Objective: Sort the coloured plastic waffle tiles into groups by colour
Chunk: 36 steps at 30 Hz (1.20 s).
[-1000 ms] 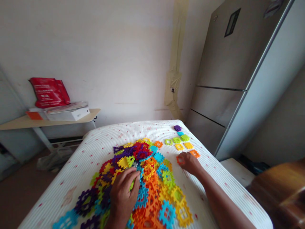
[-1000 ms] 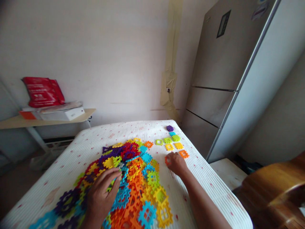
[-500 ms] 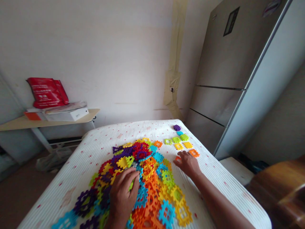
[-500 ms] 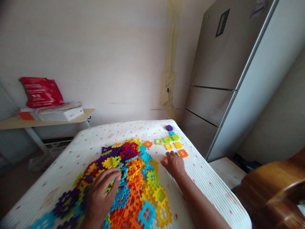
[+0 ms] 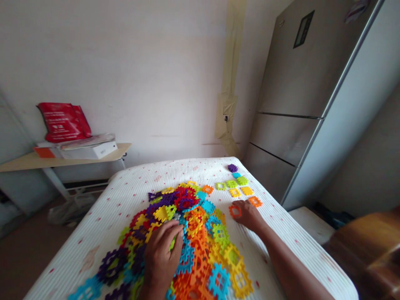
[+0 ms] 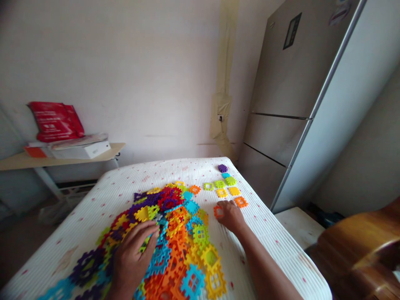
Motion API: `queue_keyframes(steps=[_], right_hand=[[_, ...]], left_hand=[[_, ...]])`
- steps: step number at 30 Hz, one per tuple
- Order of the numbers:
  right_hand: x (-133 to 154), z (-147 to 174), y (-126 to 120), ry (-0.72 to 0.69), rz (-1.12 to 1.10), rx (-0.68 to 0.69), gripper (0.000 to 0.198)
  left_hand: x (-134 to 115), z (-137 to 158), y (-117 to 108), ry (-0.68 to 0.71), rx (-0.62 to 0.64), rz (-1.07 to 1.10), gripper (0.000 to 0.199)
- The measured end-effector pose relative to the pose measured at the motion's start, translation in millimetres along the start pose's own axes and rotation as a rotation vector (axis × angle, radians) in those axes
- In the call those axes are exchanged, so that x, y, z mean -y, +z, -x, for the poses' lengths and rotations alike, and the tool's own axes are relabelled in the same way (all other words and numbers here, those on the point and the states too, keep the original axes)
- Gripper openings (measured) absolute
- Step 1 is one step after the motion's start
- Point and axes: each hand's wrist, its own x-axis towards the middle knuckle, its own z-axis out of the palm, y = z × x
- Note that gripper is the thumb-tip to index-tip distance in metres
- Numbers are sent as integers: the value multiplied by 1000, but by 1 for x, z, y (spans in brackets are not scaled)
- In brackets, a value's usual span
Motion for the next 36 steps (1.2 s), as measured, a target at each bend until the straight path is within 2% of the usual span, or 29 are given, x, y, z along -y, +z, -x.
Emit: queue_keyframes(steps=[5, 12, 22, 36], right_hand=[[6, 2, -4, 22, -21, -17, 51], [24, 5, -6, 62, 136, 4, 28], [1, -2, -3, 109, 119, -21, 28], [-5, -4, 3, 79, 103, -41, 28]], left_hand=[[-1, -1, 1, 1, -4, -7, 11], [-2, -4, -1, 1, -20, 10, 11], [-3, -3, -1, 2, -27, 8, 10], [-2, -2, 0, 0, -12, 13, 10]])
